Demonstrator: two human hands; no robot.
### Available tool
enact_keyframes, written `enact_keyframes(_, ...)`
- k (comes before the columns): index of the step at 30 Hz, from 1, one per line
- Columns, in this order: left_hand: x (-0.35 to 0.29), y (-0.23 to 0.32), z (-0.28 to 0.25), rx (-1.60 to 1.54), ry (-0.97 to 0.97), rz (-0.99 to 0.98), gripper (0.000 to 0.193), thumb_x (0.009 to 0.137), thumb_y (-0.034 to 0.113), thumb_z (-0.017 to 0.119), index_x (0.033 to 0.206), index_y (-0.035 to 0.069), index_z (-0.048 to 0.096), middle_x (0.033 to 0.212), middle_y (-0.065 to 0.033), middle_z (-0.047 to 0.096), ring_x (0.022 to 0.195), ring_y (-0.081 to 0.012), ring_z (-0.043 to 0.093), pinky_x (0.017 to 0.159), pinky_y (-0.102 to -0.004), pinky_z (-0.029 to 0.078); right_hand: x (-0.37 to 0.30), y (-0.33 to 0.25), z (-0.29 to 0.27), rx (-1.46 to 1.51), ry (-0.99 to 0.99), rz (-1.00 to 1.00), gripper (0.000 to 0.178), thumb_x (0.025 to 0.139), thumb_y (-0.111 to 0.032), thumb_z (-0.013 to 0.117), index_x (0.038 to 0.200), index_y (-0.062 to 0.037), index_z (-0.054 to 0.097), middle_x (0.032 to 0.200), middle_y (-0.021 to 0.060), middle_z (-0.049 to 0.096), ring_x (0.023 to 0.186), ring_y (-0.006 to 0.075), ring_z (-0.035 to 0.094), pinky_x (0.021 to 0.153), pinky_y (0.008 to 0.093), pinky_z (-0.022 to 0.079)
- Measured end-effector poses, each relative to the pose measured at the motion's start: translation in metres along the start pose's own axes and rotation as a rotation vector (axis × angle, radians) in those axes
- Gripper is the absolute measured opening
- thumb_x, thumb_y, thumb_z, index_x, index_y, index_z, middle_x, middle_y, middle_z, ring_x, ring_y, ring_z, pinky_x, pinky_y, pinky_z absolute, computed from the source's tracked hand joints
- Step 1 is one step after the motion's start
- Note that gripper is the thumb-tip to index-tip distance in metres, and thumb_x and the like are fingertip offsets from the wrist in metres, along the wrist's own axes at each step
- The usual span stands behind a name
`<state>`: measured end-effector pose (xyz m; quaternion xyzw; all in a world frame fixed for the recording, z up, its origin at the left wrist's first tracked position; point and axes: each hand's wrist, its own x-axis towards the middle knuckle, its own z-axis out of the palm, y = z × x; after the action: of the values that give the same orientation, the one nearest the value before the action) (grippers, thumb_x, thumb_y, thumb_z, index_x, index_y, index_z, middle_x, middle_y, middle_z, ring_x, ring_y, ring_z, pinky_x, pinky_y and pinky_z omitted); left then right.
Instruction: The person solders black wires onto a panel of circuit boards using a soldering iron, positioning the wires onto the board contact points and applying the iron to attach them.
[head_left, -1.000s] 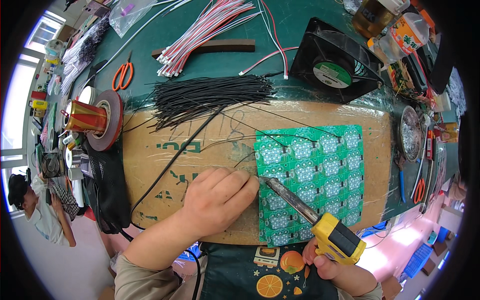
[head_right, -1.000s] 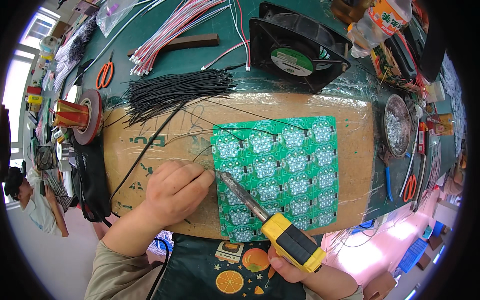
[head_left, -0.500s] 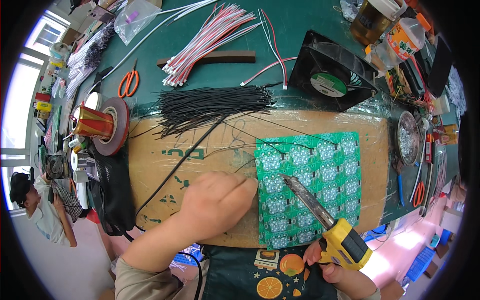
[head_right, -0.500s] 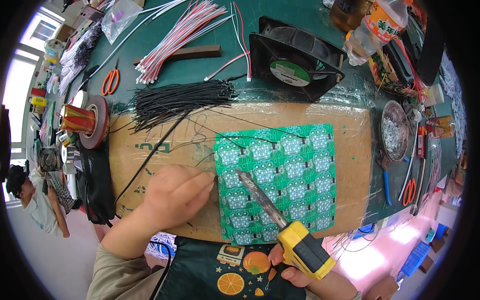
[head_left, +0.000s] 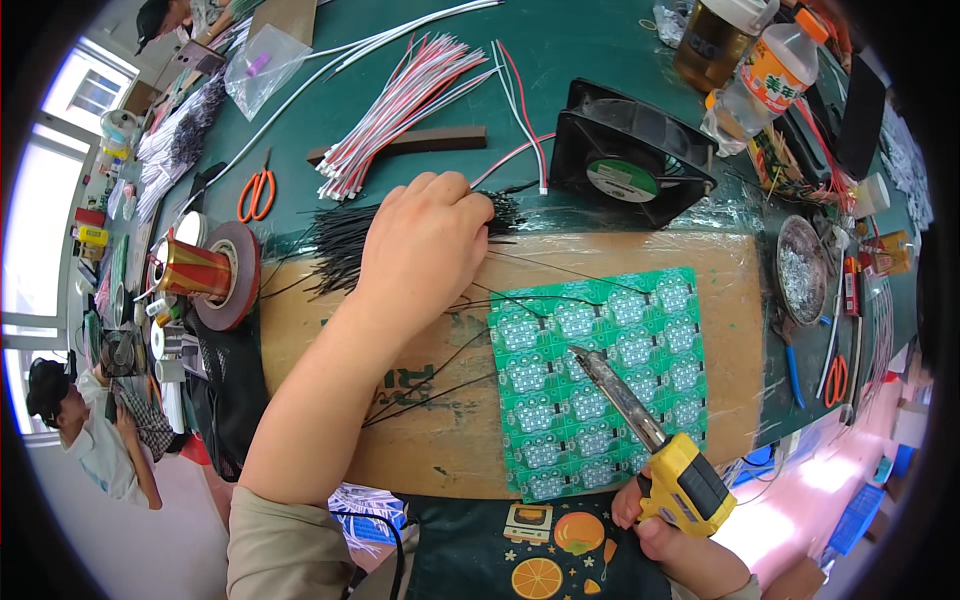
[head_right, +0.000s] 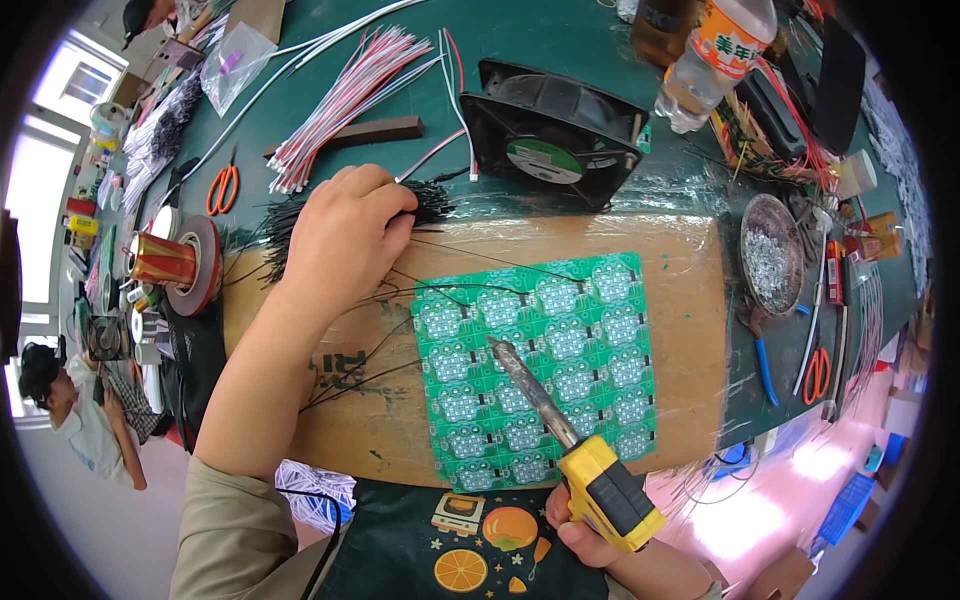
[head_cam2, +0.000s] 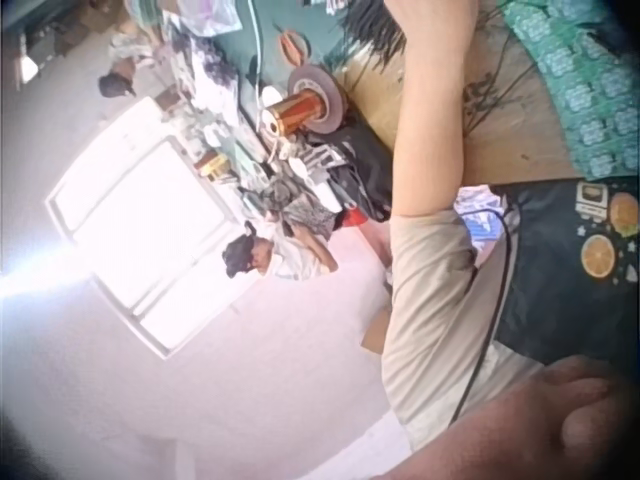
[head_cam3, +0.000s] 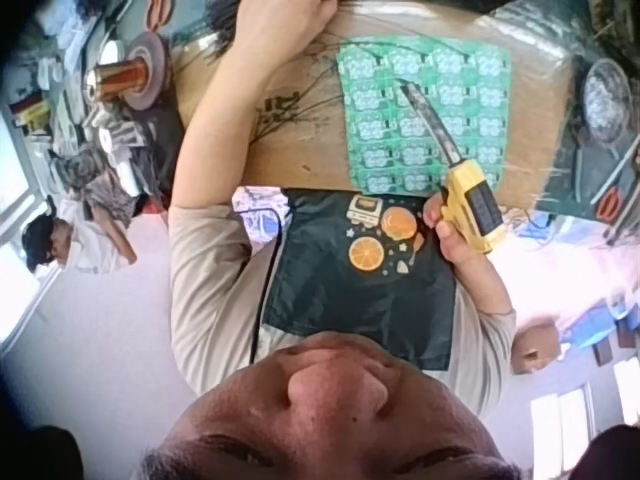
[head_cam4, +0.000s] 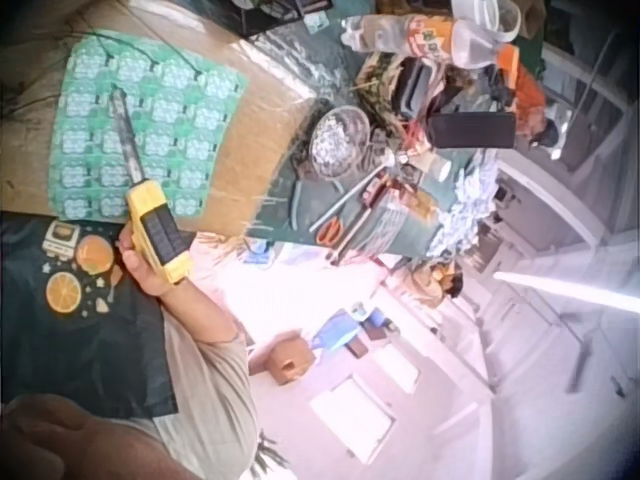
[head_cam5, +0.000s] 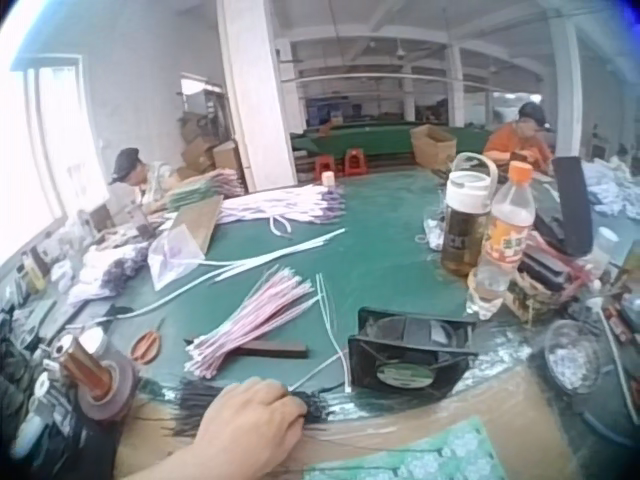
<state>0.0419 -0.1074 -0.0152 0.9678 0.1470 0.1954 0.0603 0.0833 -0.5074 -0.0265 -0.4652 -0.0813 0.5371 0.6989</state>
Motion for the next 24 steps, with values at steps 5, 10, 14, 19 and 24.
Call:
enact_keyframes(5,0.001,0.005,-0.004,-0.138,0.049,-0.056,0.008,0.084,0.007,0.078,0.092,0.005,0.077,0.100,-0.0100,0.073,0.098,-0.0320,0.070,0.086,-0.0428,0.057,-0.002,0.015,-0.011,-0.046,-0.016,-0.040,0.077,0.089,-0.031,0.087,0.150,-0.0110,0.045,0.091,0.0057,0.059,0.076,0.0194,0.057,0.070,0.0380,0.051)
enact_keyframes(10,0.000,0.005,-0.018,-0.369,0.081,-0.186,0.011,0.085,0.007,0.079,0.095,0.004,0.076,0.099,-0.0105,0.075,0.096,-0.0322,0.071,0.086,-0.0408,0.057,-0.001,0.012,-0.012,-0.054,-0.053,-0.037,0.077,0.091,-0.031,0.085,0.152,-0.0101,0.044,0.091,0.0060,0.059,0.074,0.0197,0.057,0.069,0.0387,0.052)
enact_keyframes(14,-0.004,0.011,-0.030,-0.580,0.102,-0.376,0.016,0.085,0.005,0.079,0.100,0.003,0.076,0.099,-0.0102,0.075,0.091,-0.0305,0.071,0.084,-0.0387,0.057,0.002,0.013,-0.012,-0.025,-0.074,-0.052,0.076,0.092,-0.030,0.085,0.153,-0.0096,0.044,0.091,0.0063,0.059,0.073,0.0199,0.057,0.068,0.0389,0.052)
enact_keyframes(19,-0.006,0.031,-0.056,-0.244,0.288,0.171,0.023,0.082,-0.007,0.075,0.104,0.000,0.075,0.095,-0.0112,0.071,0.089,-0.0283,0.070,0.081,-0.0358,0.056,-0.001,0.013,-0.013,-0.002,-0.058,-0.053,0.076,0.092,-0.030,0.084,0.153,-0.0095,0.044,0.091,0.0066,0.059,0.073,0.0200,0.057,0.068,0.0389,0.052)
enact_keyframes(24,-0.040,0.071,-0.054,-0.323,0.030,0.405,0.033,0.077,0.002,0.074,0.110,0.002,0.076,0.099,-0.0098,0.070,0.087,-0.0278,0.069,0.076,-0.0388,0.057,0.002,0.012,-0.009,-0.006,-0.039,-0.103,0.055,0.096,-0.024,0.081,0.138,-0.0060,0.050,0.091,0.0050,0.060,0.076,0.0167,0.058,0.069,0.0347,0.052)
